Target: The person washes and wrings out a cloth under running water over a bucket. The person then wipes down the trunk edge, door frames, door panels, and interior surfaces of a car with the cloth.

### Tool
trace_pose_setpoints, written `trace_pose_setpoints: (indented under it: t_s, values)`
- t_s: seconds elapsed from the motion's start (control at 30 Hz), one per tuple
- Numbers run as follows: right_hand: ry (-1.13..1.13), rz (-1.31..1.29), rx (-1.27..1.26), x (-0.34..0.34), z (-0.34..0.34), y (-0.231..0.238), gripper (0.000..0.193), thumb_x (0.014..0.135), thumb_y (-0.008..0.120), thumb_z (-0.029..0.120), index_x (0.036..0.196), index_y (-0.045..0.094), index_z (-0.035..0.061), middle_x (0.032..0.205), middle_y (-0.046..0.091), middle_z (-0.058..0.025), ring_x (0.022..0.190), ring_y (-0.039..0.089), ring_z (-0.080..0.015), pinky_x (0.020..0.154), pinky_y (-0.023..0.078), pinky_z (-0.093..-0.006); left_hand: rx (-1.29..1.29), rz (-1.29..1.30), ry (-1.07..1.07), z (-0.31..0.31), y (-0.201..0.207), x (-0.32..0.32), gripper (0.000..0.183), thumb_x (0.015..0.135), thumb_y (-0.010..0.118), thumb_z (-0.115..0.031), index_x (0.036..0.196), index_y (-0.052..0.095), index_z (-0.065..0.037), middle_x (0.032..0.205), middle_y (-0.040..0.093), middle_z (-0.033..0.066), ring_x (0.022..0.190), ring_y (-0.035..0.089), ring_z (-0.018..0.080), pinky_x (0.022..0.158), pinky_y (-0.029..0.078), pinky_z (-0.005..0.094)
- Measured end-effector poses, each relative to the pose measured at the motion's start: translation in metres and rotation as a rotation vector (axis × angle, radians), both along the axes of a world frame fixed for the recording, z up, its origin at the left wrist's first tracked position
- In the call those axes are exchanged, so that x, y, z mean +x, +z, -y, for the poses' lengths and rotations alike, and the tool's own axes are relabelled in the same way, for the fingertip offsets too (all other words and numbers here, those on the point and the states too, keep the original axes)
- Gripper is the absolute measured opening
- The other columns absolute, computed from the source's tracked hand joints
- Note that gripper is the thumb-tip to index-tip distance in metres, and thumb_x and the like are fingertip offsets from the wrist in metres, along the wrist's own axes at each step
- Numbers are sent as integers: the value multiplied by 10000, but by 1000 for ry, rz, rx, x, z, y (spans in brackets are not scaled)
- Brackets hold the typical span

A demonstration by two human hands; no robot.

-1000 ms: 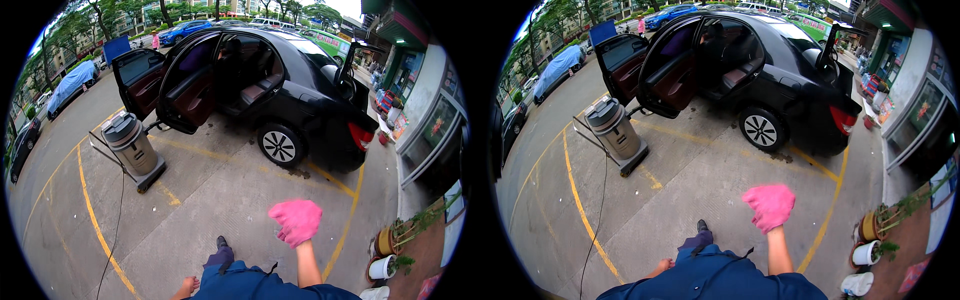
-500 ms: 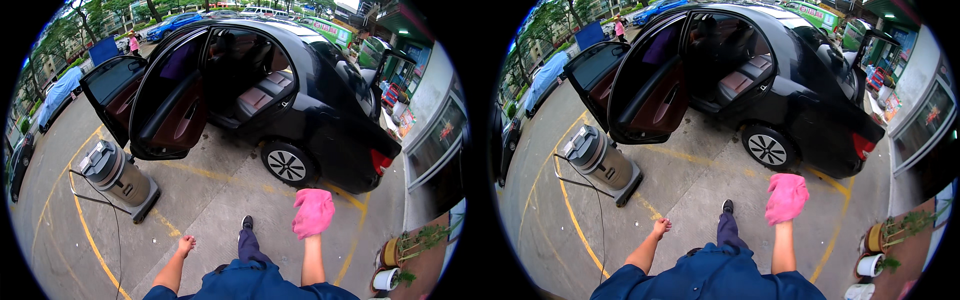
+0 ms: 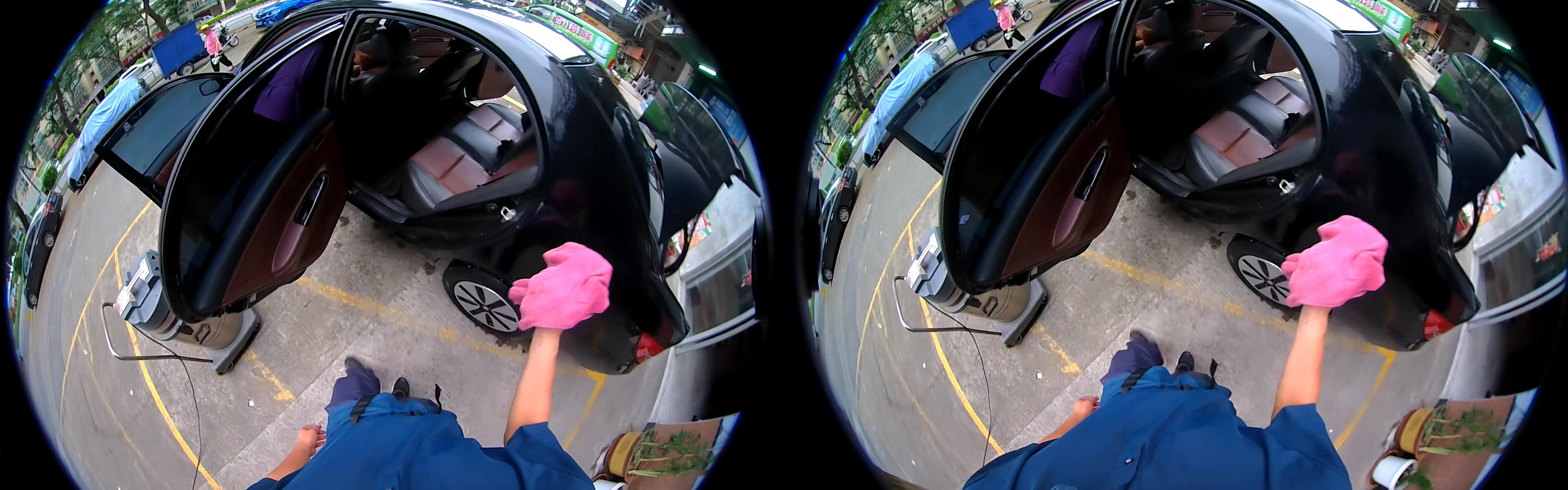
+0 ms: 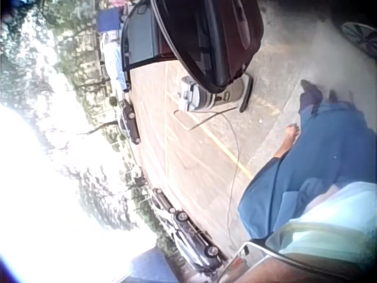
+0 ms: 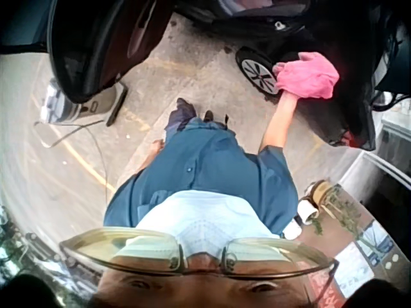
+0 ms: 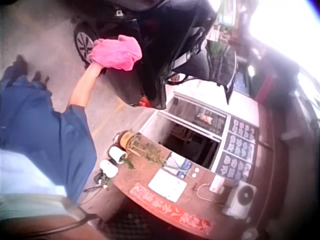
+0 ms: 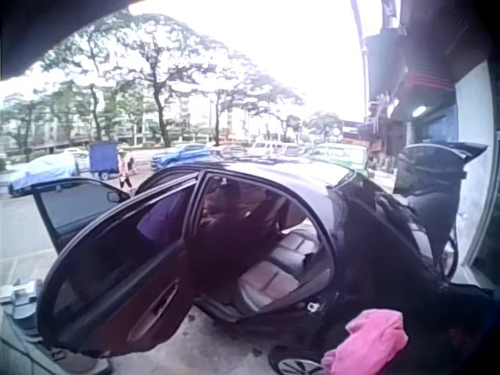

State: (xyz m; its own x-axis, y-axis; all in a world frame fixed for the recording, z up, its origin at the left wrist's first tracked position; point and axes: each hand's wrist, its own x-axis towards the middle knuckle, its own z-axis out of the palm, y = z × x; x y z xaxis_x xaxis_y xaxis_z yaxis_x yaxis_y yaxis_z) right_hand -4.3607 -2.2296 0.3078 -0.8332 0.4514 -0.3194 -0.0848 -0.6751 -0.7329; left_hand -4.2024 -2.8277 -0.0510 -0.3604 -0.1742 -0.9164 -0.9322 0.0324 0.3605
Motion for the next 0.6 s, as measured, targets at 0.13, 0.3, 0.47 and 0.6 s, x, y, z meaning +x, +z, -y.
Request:
trace_pose_setpoints:
  t_s: [0.13, 0.3, 0.47, 0.6]
  values:
    - [-416, -360, 372, -94, -33, -3, 487, 870, 422, 441, 1067, 464, -3, 882, 555, -202, 779, 571, -437, 707, 464, -526, 47, -4, -41, -15, -17, -86, 190, 885, 555, -195, 1023, 535, -66, 832, 611, 84, 730, 615, 201, 577, 505, 347]
    - [-579, -262, 686, -215, -40, 45, 463, 878, 428, 437, 1052, 488, 12, 822, 569, -175, 689, 558, -386, 633, 455, -481, 100, -58, 129, -25, -42, -209, 210, 878, 565, -206, 1032, 539, -64, 840, 622, 95, 732, 623, 209, 593, 518, 352]
    - [-397, -51, 981, -324, -44, 106, 439, 886, 434, 433, 1037, 512, 28, 763, 582, -149, 600, 545, -335, 558, 445, -436, 149, -119, 74, -49, -29, -315, 215, 879, 567, -193, 1041, 531, -58, 852, 634, 101, 732, 632, 210, 608, 521, 355]
    - [-248, 83, 1181, -416, -35, 134, 422, 893, 438, 429, 1025, 531, 40, 715, 592, -127, 528, 535, -294, 499, 437, -400, 179, -190, 166, -62, -28, -362, 196, 887, 565, -171, 1039, 520, -56, 849, 635, 107, 716, 635, 210, 596, 522, 350]
